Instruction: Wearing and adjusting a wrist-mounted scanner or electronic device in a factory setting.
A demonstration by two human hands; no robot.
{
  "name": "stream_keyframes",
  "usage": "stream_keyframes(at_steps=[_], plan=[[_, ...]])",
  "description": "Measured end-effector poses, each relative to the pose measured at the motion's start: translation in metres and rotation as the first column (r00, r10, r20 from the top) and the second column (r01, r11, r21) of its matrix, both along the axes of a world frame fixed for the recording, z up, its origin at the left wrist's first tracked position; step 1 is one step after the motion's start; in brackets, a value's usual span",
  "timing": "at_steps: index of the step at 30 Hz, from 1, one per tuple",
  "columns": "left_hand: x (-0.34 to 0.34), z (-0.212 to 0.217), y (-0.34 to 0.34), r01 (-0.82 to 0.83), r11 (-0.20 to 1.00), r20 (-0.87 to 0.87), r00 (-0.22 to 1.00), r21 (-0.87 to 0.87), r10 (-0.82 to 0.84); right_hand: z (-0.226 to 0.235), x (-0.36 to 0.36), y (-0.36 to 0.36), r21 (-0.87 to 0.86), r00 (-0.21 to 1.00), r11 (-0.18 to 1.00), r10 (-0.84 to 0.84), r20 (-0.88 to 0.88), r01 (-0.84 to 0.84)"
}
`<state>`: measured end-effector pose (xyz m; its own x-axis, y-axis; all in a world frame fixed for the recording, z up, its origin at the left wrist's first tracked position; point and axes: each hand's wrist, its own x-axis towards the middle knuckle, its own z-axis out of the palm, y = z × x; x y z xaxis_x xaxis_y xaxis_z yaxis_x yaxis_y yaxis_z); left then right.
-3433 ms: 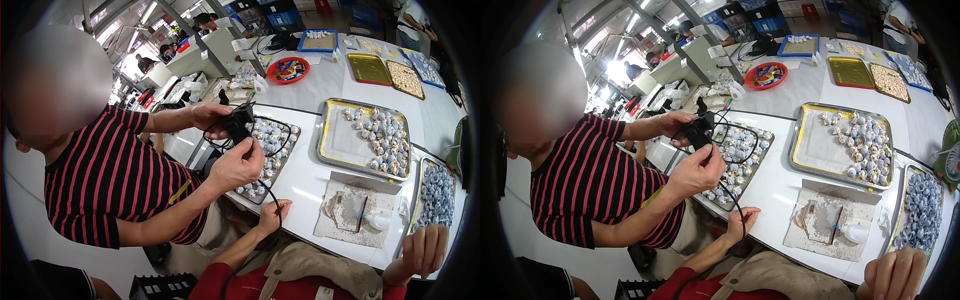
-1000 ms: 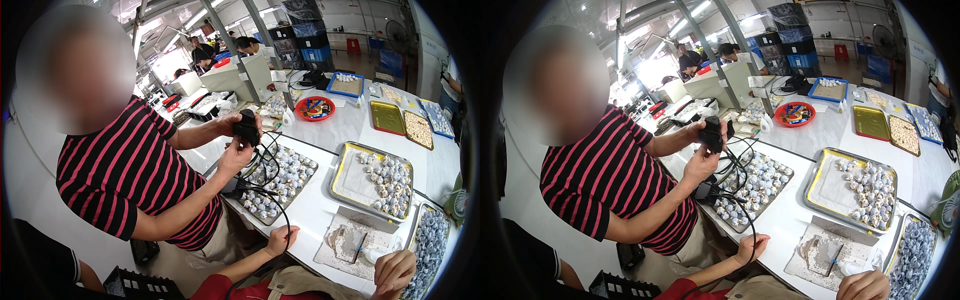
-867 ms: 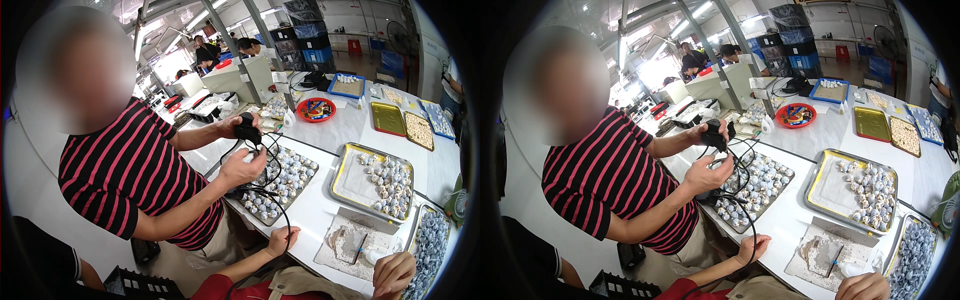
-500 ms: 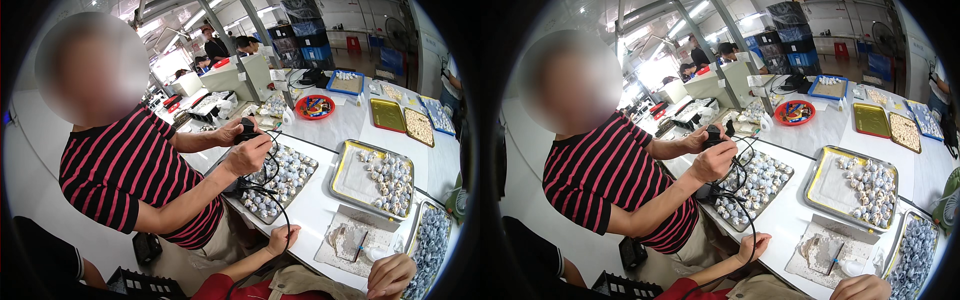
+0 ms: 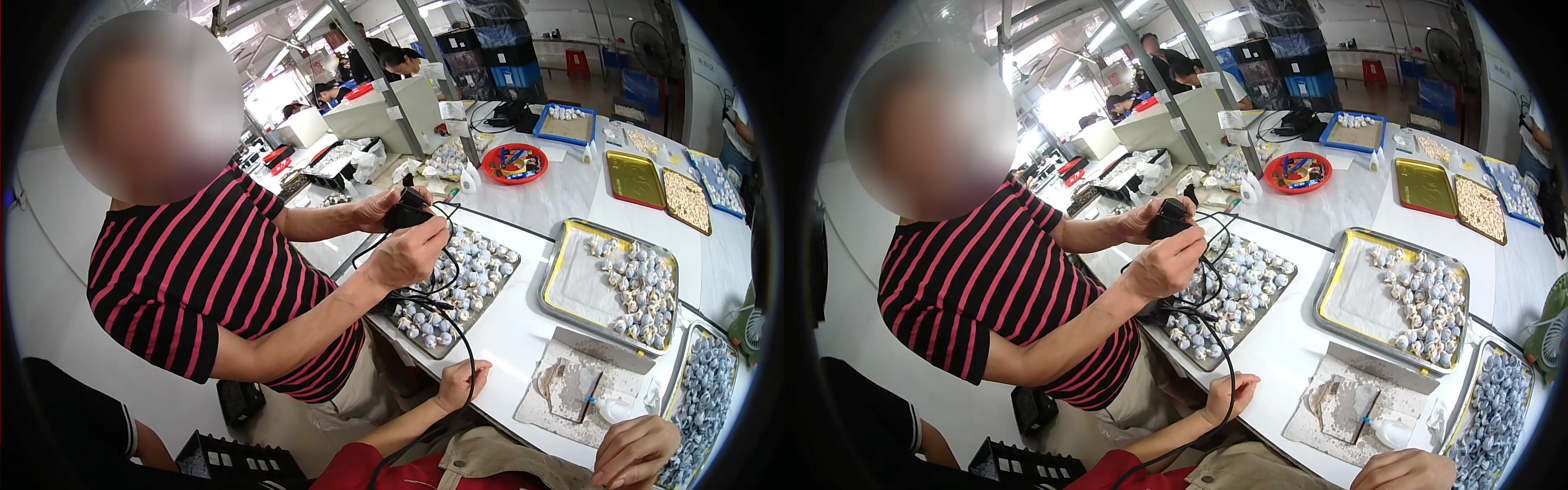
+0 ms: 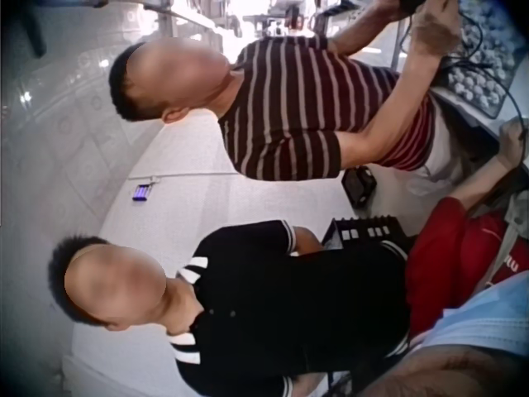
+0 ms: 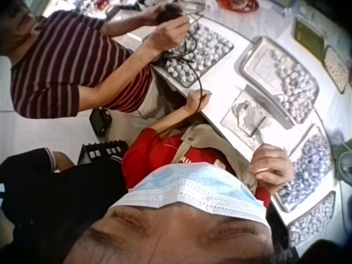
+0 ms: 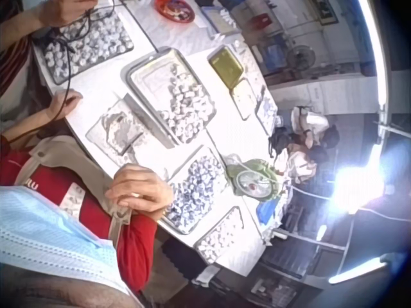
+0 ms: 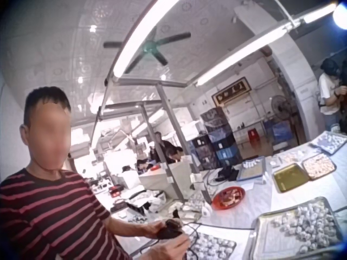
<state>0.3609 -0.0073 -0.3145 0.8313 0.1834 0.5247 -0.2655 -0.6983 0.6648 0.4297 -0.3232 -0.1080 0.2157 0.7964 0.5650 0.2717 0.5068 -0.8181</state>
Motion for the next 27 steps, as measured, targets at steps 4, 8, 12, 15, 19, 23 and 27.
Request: stream_keyframes(at_steps=[4, 8, 12, 15, 19, 23, 27], plan=[[0.001, -0.002, 0.000, 0.007, 1.000, 0.041, 0.999, -0.005, -0.007, 0.001, 0.001, 0.001, 0.001, 0.999, 1.000, 0.016, 0.032, -0.016], [0.002, -0.001, -0.001, 0.002, 1.000, 0.037, 0.999, -0.003, -0.002, 0.002, 0.003, 0.000, 0.008, 0.997, 1.000, 0.023, 0.071, -0.023], [0.002, -0.003, 0.000, -0.001, 1.000, 0.067, 0.998, 0.031, -0.001, 0.001, 0.004, 0.000, -0.004, 0.994, 0.998, 0.057, 0.098, -0.057], [0.002, -0.001, 0.000, 0.002, 0.999, 0.039, 0.999, 0.038, -0.004, 0.002, 0.005, -0.001, -0.018, 0.990, 0.997, 0.075, 0.123, -0.073], [0.002, -0.003, -0.001, -0.007, 0.999, 0.054, 0.999, 0.037, 0.005, 0.001, 0.015, -0.004, -0.094, 0.961, 0.978, 0.199, 0.192, -0.184], [0.002, -0.002, -0.001, -0.005, 0.999, 0.063, 0.998, 0.036, 0.003, 0.001, 0.014, -0.005, -0.106, 0.959, 0.975, 0.211, 0.190, -0.194], [0.000, -0.002, -0.001, -0.013, 0.999, 0.003, 1.000, 0.046, 0.013, 0.003, 0.013, -0.003, -0.011, 0.944, 0.978, 0.203, 0.260, -0.207]])
